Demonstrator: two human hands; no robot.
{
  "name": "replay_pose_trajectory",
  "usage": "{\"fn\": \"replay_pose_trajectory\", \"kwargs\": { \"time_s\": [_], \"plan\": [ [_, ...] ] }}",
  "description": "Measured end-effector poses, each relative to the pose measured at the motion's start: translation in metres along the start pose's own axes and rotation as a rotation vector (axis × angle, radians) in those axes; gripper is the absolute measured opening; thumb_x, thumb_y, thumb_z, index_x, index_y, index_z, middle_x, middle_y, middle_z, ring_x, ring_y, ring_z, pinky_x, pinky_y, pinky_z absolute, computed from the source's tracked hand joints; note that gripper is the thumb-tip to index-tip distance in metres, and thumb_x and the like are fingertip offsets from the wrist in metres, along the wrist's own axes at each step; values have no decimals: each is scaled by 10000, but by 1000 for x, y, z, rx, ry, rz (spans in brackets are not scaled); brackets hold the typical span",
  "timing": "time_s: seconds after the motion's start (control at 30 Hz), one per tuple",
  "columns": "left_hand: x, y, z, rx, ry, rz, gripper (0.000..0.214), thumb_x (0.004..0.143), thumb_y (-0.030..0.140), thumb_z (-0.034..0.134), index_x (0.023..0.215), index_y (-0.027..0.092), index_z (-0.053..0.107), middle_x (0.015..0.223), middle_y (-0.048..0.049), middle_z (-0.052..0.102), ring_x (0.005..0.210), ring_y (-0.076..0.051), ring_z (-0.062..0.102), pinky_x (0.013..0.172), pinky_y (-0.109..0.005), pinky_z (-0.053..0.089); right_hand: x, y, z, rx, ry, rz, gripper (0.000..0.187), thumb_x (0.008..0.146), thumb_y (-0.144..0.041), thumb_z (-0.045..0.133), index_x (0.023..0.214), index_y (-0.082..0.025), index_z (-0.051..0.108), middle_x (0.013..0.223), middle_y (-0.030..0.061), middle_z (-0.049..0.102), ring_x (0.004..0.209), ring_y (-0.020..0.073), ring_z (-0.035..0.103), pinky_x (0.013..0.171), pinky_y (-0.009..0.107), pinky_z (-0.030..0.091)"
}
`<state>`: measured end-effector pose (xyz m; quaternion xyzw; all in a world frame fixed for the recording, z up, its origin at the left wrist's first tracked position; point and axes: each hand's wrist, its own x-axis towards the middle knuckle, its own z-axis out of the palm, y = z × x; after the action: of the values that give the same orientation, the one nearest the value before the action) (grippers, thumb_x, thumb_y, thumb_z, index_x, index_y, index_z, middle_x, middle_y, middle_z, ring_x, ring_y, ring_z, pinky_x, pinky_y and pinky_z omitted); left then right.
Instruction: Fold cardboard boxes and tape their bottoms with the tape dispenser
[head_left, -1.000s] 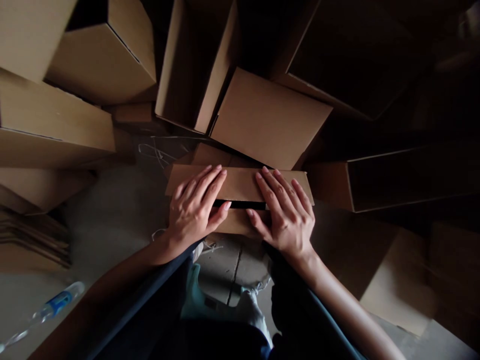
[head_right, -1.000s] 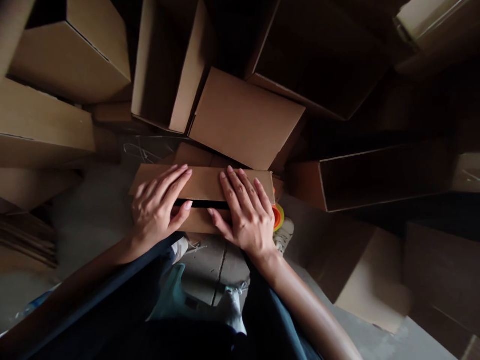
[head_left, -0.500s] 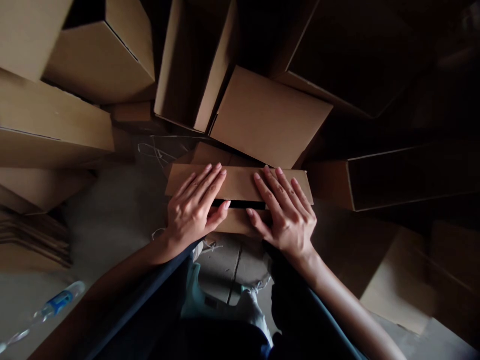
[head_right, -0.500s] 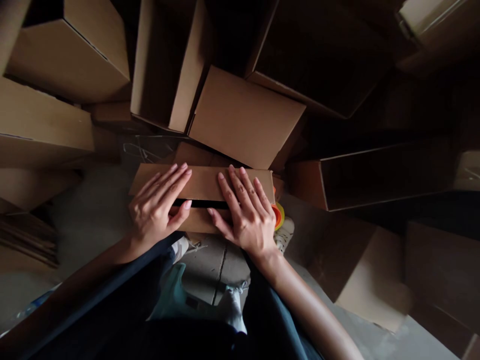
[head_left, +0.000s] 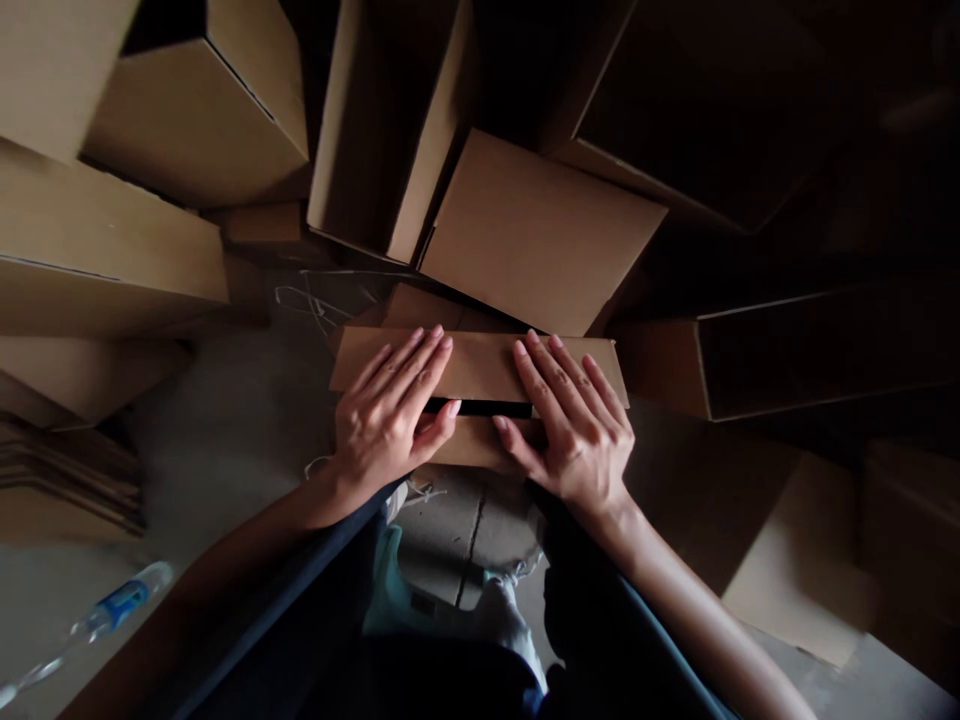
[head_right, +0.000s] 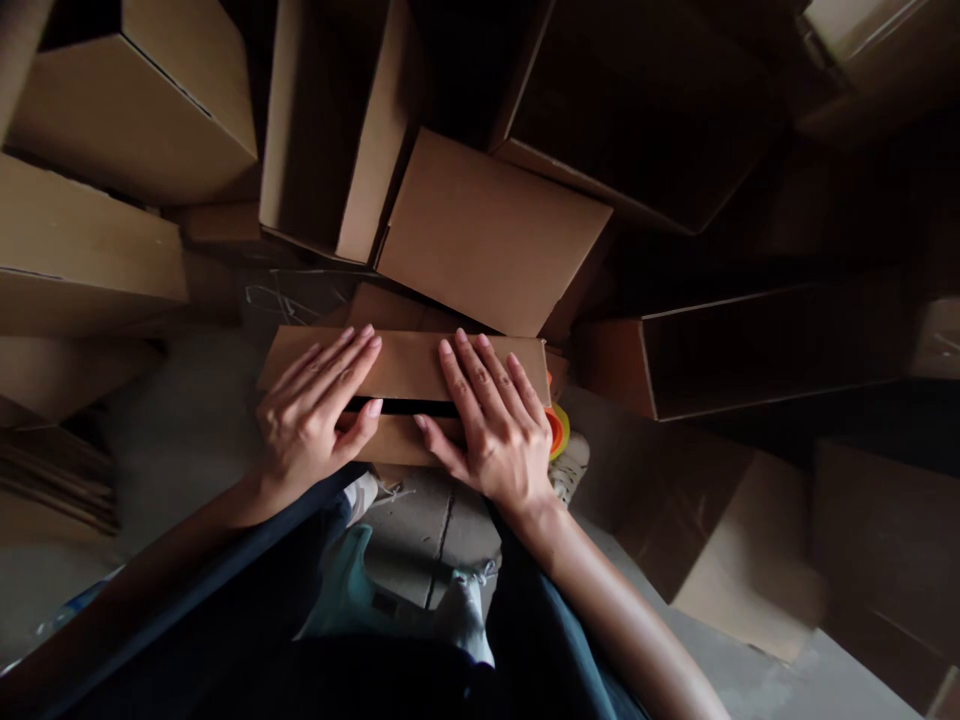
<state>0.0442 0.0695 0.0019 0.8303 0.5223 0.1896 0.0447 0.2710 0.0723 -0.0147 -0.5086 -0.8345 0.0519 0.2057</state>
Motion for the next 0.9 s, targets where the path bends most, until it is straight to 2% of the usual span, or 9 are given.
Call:
{"fn": "replay_pose_trajectory", "kwargs": {
  "time_s": [0.6,0.9],
  "plan": [
    [1,2,-2,34,-28,-44,532,1057,411,477,1537,193,551,1451,-118,667,1296,-282,649,995,-398,484,0,1,-1,-8,7,-13,598,1037,-467,516,1558,-173,520,1500,98,610,1398,253,584,1220,386,400],
    [2,3,-2,52,-9,-35,516,1054,398,480,1520,193,567,1431,-113,682,1269,-276,664,975,-399,489,0,1,-1,-15,5,-8,591,1037,-479,501,1542,-172,537,1496,97,615,1387,250,593,1217,383,396]
  ]
}}
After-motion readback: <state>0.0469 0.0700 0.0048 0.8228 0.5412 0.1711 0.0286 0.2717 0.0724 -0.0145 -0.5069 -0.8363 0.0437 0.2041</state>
